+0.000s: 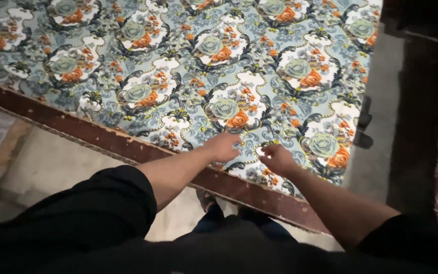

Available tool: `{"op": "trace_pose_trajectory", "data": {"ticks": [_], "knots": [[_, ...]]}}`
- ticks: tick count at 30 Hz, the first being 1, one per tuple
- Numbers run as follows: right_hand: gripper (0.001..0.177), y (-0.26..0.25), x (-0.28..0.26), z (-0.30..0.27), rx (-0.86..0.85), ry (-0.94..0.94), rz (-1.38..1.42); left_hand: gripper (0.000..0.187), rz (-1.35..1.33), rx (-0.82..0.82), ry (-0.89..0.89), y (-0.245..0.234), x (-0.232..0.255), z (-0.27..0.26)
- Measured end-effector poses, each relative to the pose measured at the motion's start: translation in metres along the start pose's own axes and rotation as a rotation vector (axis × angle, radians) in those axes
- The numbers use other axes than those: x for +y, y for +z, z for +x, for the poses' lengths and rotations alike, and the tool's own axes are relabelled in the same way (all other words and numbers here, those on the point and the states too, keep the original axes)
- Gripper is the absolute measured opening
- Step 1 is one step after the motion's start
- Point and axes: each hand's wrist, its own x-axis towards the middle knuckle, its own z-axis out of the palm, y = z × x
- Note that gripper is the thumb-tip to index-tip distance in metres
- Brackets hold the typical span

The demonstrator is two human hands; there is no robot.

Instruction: Moving and arranging decorative pillows between a bed and a couch, and adjusting the bed frame.

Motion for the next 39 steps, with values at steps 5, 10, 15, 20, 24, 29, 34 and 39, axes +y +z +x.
{"op": "trace_pose_trajectory", "data": {"ticks": [5,10,15,20,24,29,34,39], "knots": [[0.050,0.035,0.016,0.030,-0.106,-0.086,0.082,0.044,0.112,-0.080,-0.189,-0.010,-0.029,-0.008],[0.060,0.030,-0.022,0.032,-0.133,-0.032,-0.053,0.050,0.104,-0.073,-0.249,0.003,-0.066,-0.009],[0.054,0.012,-0.062,0.036,-0.087,0.135,-0.224,0.055,0.121,0.021,-0.160,0.014,-0.066,0.014],[0.014,0.047,-0.026,0.045,0.001,-0.010,-0.302,0.027,0.236,-0.020,-0.118,0.045,-0.090,0.048],[0.011,0.049,-0.015,0.041,0.050,-0.068,-0.135,0.009,0.389,-0.014,0.071,0.045,-0.084,0.048],[0.020,0.043,-0.001,0.029,-0.159,0.040,0.067,0.045,0.253,-0.144,0.160,0.041,-0.087,0.022],[0.018,0.055,0.010,0.021,-0.365,0.067,0.163,0.046,0.334,-0.348,-0.026,0.030,-0.057,0.019],[0.013,0.045,-0.016,-0.005,0.026,-0.402,-0.065,0.007,0.299,-0.177,0.007,0.057,-0.085,0.010]]}}
